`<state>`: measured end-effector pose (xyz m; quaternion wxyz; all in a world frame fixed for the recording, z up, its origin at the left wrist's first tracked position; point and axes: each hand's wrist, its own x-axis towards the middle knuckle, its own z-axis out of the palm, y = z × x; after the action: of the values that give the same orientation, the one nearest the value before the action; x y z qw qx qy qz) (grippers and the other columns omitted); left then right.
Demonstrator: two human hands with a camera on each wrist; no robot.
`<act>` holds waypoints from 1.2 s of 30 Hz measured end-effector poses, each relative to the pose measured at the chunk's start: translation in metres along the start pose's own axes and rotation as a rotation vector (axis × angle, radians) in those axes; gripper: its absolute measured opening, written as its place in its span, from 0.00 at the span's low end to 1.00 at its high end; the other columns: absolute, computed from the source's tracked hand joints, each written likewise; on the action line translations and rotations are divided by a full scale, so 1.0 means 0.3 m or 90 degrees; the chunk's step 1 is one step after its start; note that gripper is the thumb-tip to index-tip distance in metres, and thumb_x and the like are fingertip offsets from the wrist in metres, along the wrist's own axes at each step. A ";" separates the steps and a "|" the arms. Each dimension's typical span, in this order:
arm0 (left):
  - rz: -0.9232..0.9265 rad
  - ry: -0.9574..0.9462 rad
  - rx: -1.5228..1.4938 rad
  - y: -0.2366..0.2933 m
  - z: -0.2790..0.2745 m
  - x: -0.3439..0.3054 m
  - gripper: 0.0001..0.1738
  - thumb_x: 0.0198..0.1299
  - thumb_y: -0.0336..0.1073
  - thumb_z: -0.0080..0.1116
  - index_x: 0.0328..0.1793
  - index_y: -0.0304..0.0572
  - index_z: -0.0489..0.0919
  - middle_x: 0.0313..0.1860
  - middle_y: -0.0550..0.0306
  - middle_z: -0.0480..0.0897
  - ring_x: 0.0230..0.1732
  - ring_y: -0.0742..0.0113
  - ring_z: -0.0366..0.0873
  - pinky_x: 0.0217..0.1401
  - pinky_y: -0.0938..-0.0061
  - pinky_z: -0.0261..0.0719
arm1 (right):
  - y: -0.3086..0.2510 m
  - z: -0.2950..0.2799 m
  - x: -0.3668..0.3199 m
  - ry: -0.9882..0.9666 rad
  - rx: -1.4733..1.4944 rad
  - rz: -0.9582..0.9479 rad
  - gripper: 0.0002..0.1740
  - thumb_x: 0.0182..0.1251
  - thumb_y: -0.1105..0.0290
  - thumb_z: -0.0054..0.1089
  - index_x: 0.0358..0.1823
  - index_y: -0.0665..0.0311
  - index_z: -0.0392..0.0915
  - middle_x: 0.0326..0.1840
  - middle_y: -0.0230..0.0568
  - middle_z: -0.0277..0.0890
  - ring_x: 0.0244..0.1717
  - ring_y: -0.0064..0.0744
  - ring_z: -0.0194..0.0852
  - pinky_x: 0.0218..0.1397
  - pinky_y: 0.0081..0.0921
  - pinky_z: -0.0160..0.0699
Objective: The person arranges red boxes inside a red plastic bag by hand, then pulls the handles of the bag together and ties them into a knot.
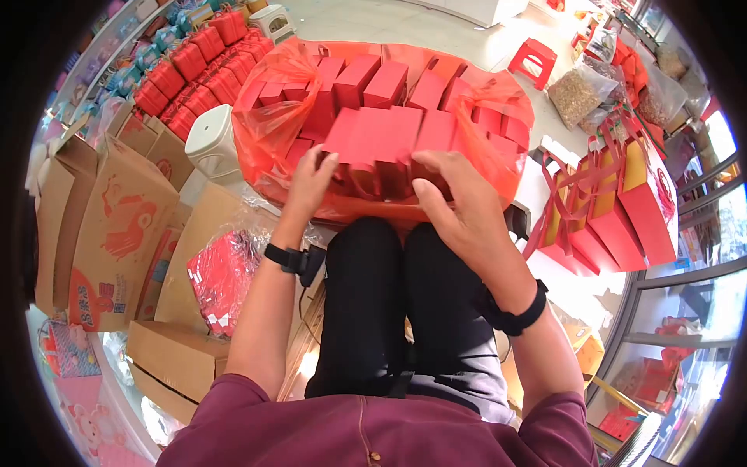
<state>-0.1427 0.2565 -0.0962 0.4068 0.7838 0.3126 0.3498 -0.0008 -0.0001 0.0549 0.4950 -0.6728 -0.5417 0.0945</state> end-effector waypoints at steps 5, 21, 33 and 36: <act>-0.054 -0.023 -0.057 -0.107 0.034 0.021 0.35 0.72 0.47 0.61 0.71 0.23 0.68 0.60 0.37 0.79 0.63 0.54 0.78 0.67 0.61 0.76 | 0.115 0.135 0.140 -0.020 -0.138 -0.140 0.22 0.69 0.68 0.62 0.62 0.68 0.77 0.62 0.55 0.77 0.65 0.55 0.75 0.69 0.41 0.73; 0.057 -0.084 0.316 0.049 -0.032 0.050 0.43 0.58 0.42 0.68 0.78 0.39 0.63 0.61 0.36 0.79 0.56 0.38 0.82 0.54 0.52 0.82 | 0.255 0.326 0.228 -0.103 -0.419 -0.258 0.31 0.66 0.52 0.65 0.65 0.63 0.76 0.70 0.47 0.73 0.72 0.53 0.68 0.77 0.53 0.61; 0.108 0.034 0.306 -0.018 -0.031 0.095 0.15 0.67 0.38 0.60 0.56 0.40 0.77 0.42 0.40 0.85 0.45 0.39 0.84 0.46 0.52 0.81 | 0.244 0.325 0.242 -0.093 -0.396 -0.266 0.27 0.69 0.54 0.64 0.61 0.65 0.79 0.66 0.46 0.77 0.68 0.53 0.71 0.73 0.49 0.65; 0.127 0.071 0.299 -0.071 -0.038 0.112 0.11 0.68 0.37 0.59 0.50 0.39 0.77 0.39 0.38 0.83 0.41 0.39 0.83 0.43 0.53 0.80 | 0.241 0.319 0.248 -0.093 -0.391 -0.262 0.27 0.69 0.54 0.64 0.61 0.66 0.79 0.65 0.47 0.78 0.68 0.54 0.71 0.72 0.48 0.66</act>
<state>-0.1375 0.2975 -0.0998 0.1596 0.8631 0.3284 0.3489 0.0110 0.1207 -0.0172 0.2385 -0.6584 -0.7026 -0.1262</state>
